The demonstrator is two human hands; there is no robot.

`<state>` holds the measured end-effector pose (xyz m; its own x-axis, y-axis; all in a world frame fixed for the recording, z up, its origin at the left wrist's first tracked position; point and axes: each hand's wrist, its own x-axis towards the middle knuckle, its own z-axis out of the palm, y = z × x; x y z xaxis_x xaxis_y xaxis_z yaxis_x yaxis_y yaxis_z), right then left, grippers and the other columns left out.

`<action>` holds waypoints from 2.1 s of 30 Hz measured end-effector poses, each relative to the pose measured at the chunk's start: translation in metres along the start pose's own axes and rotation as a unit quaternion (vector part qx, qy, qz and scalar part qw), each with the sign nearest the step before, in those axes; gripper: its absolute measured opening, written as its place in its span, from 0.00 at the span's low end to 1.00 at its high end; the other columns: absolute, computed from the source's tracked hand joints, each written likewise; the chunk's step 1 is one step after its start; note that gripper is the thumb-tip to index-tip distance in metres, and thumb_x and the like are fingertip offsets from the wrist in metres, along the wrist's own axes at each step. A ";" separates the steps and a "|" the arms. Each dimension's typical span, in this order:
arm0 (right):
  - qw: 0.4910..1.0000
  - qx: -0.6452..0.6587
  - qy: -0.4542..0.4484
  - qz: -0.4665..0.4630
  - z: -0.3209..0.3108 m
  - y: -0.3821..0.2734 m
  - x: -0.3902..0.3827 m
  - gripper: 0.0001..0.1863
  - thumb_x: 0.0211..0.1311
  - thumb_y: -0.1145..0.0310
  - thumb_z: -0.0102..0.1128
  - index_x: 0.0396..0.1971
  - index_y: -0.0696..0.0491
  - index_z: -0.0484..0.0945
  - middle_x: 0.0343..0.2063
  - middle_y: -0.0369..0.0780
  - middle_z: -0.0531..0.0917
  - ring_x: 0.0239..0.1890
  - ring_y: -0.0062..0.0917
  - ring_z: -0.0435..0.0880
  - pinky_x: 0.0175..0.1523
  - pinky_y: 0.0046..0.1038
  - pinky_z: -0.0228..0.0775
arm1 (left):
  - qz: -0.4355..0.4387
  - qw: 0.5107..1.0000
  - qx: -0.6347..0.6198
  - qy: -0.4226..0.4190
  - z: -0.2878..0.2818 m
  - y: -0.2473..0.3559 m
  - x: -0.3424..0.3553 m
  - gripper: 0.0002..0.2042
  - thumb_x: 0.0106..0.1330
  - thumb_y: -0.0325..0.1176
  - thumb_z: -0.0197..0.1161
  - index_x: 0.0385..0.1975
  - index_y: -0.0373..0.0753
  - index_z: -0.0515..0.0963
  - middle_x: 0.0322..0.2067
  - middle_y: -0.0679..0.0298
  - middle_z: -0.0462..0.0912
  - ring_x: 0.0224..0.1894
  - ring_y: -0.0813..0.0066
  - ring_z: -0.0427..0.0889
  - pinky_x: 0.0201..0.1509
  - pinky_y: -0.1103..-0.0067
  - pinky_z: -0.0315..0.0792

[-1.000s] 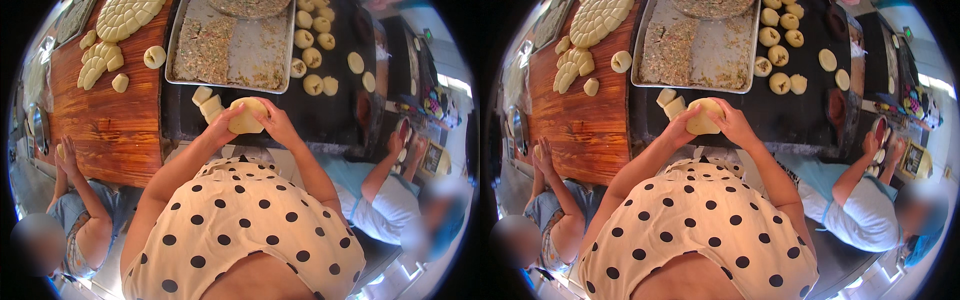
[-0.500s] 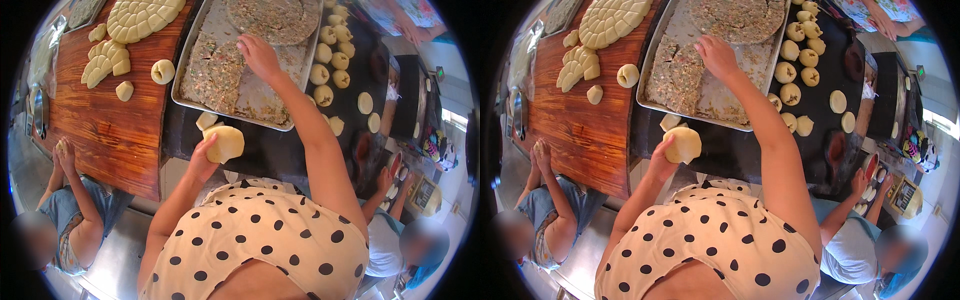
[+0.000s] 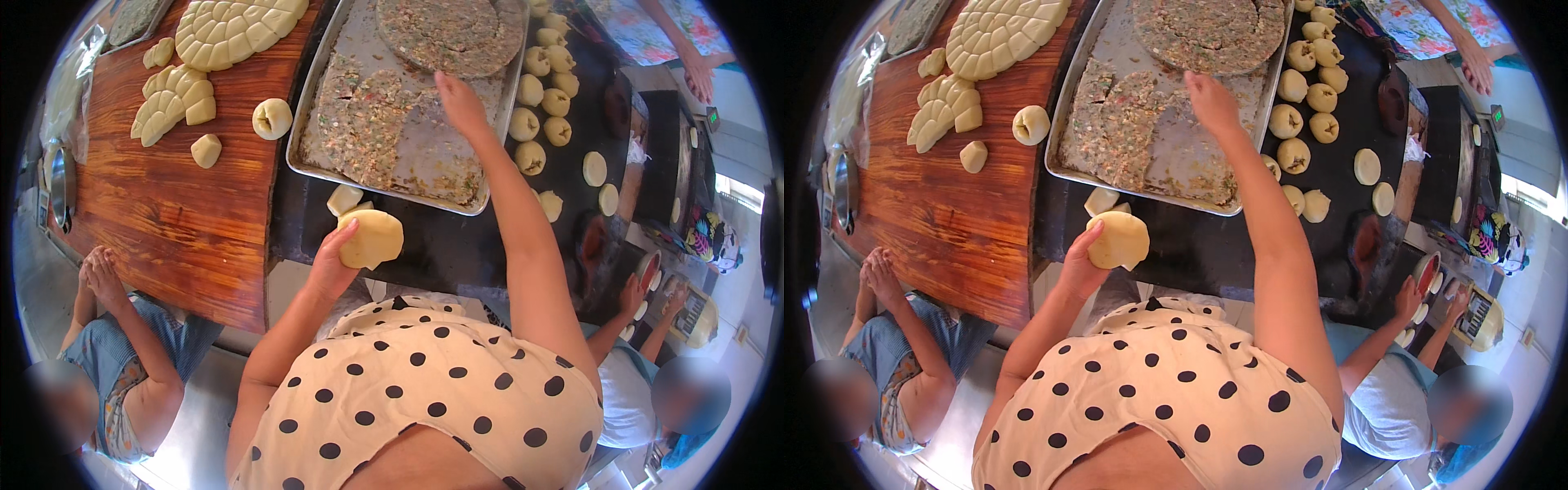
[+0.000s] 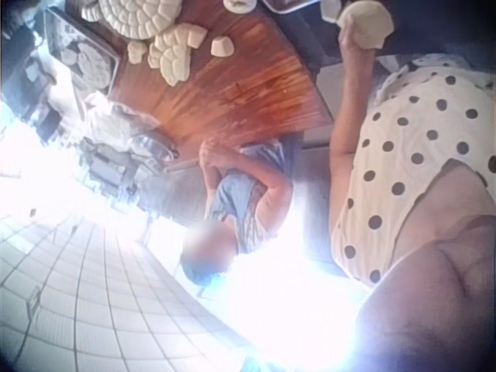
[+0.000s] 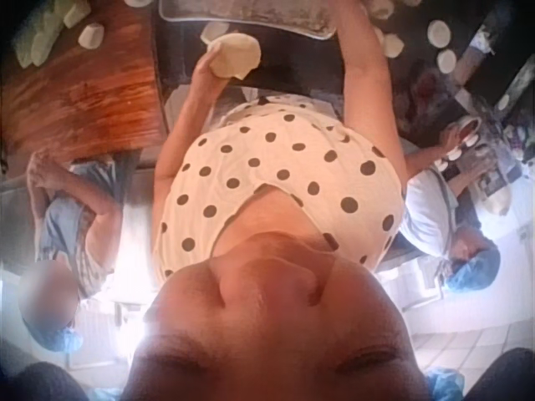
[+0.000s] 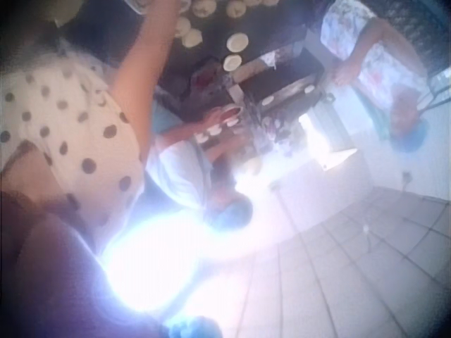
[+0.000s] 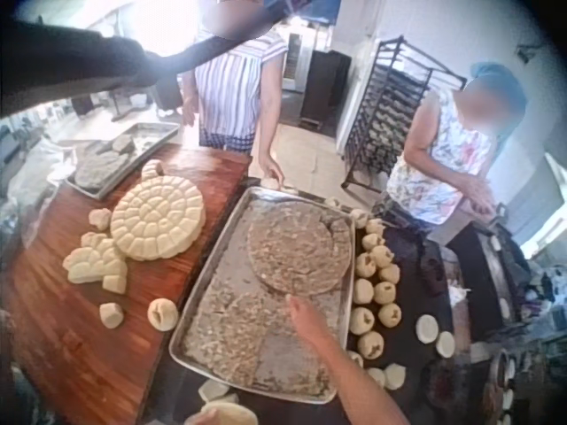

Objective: The person fills dough pieces with a mixture from a tray and rolls them into balls by hand on a kitchen table.

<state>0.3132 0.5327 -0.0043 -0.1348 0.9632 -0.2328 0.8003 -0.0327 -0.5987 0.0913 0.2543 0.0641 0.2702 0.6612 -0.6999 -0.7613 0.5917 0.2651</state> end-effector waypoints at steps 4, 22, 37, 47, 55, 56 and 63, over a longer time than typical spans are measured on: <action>0.999 -0.017 0.010 -0.034 -0.007 0.026 -0.005 0.33 0.69 0.39 0.39 0.52 0.52 0.78 0.46 0.46 0.81 0.48 0.42 0.80 0.54 0.40 0.70 | -0.023 1.000 0.009 0.008 -0.004 -0.002 0.005 0.22 0.69 0.43 0.58 0.58 0.38 0.70 0.52 0.60 0.78 0.55 0.64 0.78 0.59 0.65 0.72; 0.990 -0.054 -0.006 -0.129 0.014 0.023 -0.040 0.33 0.53 0.57 0.71 0.58 0.50 0.70 0.54 0.43 0.75 0.55 0.38 0.76 0.56 0.37 0.71 | -0.024 0.999 0.020 0.003 0.028 -0.005 0.016 0.22 0.69 0.40 0.59 0.59 0.38 0.69 0.55 0.59 0.77 0.58 0.63 0.77 0.63 0.63 0.70; 0.963 0.035 0.055 -0.261 -0.058 -0.034 -0.173 0.35 0.44 0.67 0.74 0.56 0.52 0.71 0.51 0.38 0.79 0.55 0.34 0.76 0.73 0.46 0.46 | 0.045 0.989 0.045 -0.130 0.114 0.004 0.097 0.17 0.70 0.45 0.59 0.52 0.42 0.73 0.46 0.66 0.79 0.50 0.73 0.80 0.54 0.70 0.75; 0.656 0.739 0.120 0.091 -0.043 -0.002 -0.178 0.28 0.73 0.55 0.49 0.63 0.59 0.65 0.59 0.42 0.73 0.62 0.26 0.70 0.68 0.28 0.58 | 0.014 0.994 -0.003 -0.109 0.162 -0.026 0.106 0.19 0.65 0.39 0.66 0.52 0.40 0.73 0.49 0.62 0.79 0.53 0.69 0.79 0.58 0.68 0.75; 0.710 0.652 0.235 0.126 -0.040 -0.031 -0.173 0.18 0.73 0.60 0.50 0.49 0.59 0.79 0.47 0.38 0.81 0.49 0.20 0.76 0.56 0.24 0.67 | 0.088 0.993 0.049 -0.060 0.178 -0.053 0.101 0.18 0.69 0.37 0.62 0.56 0.44 0.69 0.50 0.66 0.77 0.54 0.74 0.77 0.58 0.73 0.73; 0.715 0.646 0.245 0.111 -0.039 -0.032 -0.174 0.18 0.73 0.61 0.49 0.48 0.59 0.79 0.47 0.38 0.81 0.50 0.20 0.76 0.57 0.25 0.66 | 0.090 0.993 0.047 -0.055 0.178 -0.052 0.100 0.17 0.69 0.36 0.62 0.55 0.44 0.69 0.49 0.67 0.77 0.53 0.75 0.77 0.57 0.73 0.74; 0.809 0.497 0.304 0.073 -0.018 -0.042 -0.174 0.17 0.75 0.61 0.46 0.44 0.58 0.80 0.47 0.39 0.83 0.60 0.26 0.74 0.73 0.34 0.43 | 0.072 0.992 0.060 -0.083 0.162 -0.040 0.098 0.17 0.70 0.39 0.60 0.55 0.45 0.69 0.50 0.66 0.77 0.52 0.74 0.77 0.55 0.72 0.75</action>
<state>0.3140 0.3713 0.0750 0.4733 0.8732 -0.1163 -0.1243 -0.0645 -0.9901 0.2434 0.3701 0.0922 0.2645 0.8041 -0.5324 -0.7256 0.5296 0.4394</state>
